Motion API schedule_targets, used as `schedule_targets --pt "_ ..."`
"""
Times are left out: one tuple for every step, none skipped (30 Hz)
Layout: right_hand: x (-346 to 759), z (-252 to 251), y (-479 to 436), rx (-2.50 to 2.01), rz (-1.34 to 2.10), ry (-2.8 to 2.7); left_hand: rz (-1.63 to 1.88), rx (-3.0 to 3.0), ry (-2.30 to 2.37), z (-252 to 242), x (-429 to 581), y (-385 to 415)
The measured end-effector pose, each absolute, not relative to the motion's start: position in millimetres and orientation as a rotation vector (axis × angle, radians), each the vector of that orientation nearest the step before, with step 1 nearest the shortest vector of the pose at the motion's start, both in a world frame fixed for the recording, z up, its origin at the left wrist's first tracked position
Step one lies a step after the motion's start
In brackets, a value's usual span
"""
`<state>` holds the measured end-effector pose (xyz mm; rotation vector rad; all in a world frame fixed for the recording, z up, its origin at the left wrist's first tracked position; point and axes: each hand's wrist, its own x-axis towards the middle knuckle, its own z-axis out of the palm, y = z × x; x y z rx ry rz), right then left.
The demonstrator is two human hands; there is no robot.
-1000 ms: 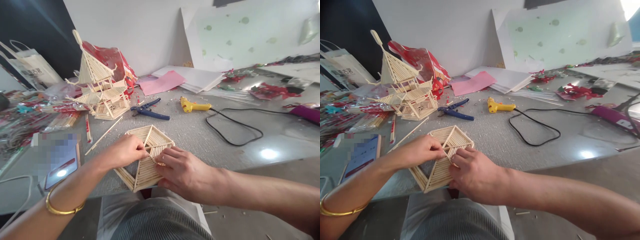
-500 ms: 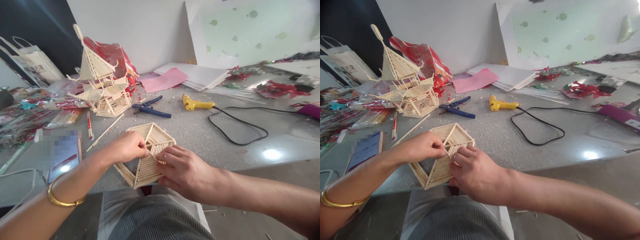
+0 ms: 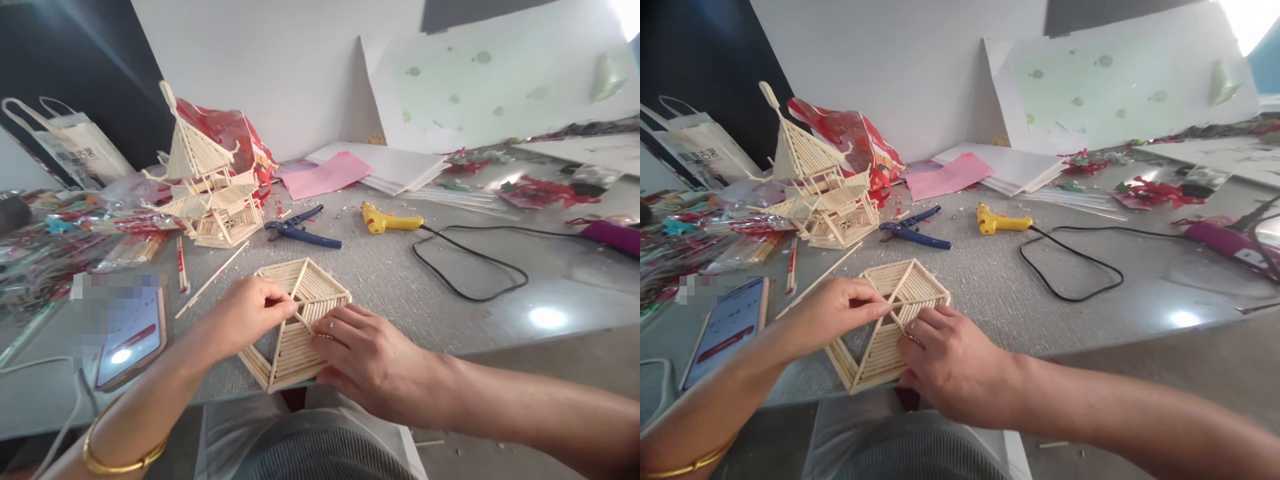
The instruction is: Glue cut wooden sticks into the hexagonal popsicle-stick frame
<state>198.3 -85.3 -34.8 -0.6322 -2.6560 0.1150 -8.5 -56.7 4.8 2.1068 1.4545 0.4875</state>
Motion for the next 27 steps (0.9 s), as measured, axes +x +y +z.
schedule_targets --pt "197.4 -34.7 -85.4 -0.641 0.117 -2.657 0.484 2.084 1.459 5.9 -7.4 -55.7" --pt "197.0 -34.1 -85.6 -0.649 0.118 -2.659 0.503 2.053 1.466 7.0 -6.5 -54.1" --pt "197.2 -32.8 -85.4 -0.651 0.123 -2.665 0.545 2.023 1.464 8.1 -5.8 -51.9" --pt "198.2 -30.5 -84.9 -0.644 0.135 -2.674 0.616 1.994 1.458 8.9 -5.4 -49.3" --pt "200.0 -26.9 -83.6 -0.630 0.153 -2.684 0.686 1.969 1.450 9.4 -5.0 -46.4" --pt "202.3 -22.0 -81.1 -0.612 0.170 -2.682 0.745 1.949 1.444 9.5 -4.9 -43.1" --pt "204.9 -15.8 -77.2 -0.600 0.174 -2.667 0.793 1.930 1.441 9.4 -4.8 -39.4" --pt "207.2 -8.5 -71.5 -0.606 0.160 -2.640 0.834 1.910 1.445 9.0 -4.8 -35.5" --pt "208.8 -0.3 -63.9 -0.630 0.122 -2.601 0.873 1.891 1.454 8.4 -4.9 -31.3" --pt "209.2 8.2 -54.3 -0.676 0.060 -2.553 0.921 1.874 1.466 7.8 -5.2 -26.9" --pt "208.0 16.7 -42.8 -0.739 -0.007 -2.519 0.985 1.862 1.478 7.2 -5.7 -22.6" --pt "205.3 24.6 -29.9 -0.803 -0.071 -2.504 1.068 1.856 1.492 6.5 -6.6 -18.6" --pt "201.1 31.6 -15.8 -0.869 -0.126 -2.484 1.164 1.854 1.511 5.9 -7.8 -15.1" --pt "196.0 37.4 -1.0 -0.947 -0.167 -2.480 1.263 1.856 1.536 5.0 -9.6 -12.2" --pt "190.3 41.6 13.8 -1.036 -0.199 -2.457 1.355 1.863 1.568 3.7 -12.1 -10.0" --pt "184.9 44.4 28.3 -1.123 -0.218 -2.437 1.434 1.876 1.612 2.1 -15.2 -8.5" --pt "180.1 45.6 41.9 -1.210 -0.252 -2.412 1.499 1.893 1.662 0.0 -18.9 -7.4" --pt "176.4 45.4 54.1 -1.273 -0.279 -2.390 1.543 1.922 1.720 -2.4 -23.0 -6.5" --pt "174.0 43.8 64.7 -1.334 -0.299 -2.365 1.598 1.942 1.770 -5.0 -27.3 -5.7" --pt "172.9 40.9 73.3 -1.392 -0.310 -2.358 1.651 1.942 1.788 -7.3 -31.5 -4.8" --pt "172.9 36.9 79.7 -1.448 -0.318 -2.352 1.725 1.896 1.767 -9.2 -35.1 -3.8" --pt "174.0 32.0 84.1 -1.477 -0.326 -2.348 1.809 1.822 1.723 -10.3 -38.0 -2.8" --pt "175.9 26.7 86.6 -1.495 -0.335 -2.346 1.882 1.741 1.661 -10.6 -40.2 -2.0" --pt "178.3 21.1 87.6 -1.499 -0.347 -2.342 1.944 1.657 1.593 -10.1 -41.6 -1.2" --pt "181.0 15.9 87.8 -1.493 -0.361 -2.339 1.992 1.585 1.533 -9.0 -42.5 -0.6" --pt "183.8 11.1 87.5 -1.485 -0.375 -2.337 2.028 1.530 1.488 -7.5 -43.4 0.0" --pt "186.5 7.2 87.3 -1.477 -0.388 -2.334 2.053 1.491 1.459 -6.2 -44.3 0.8"
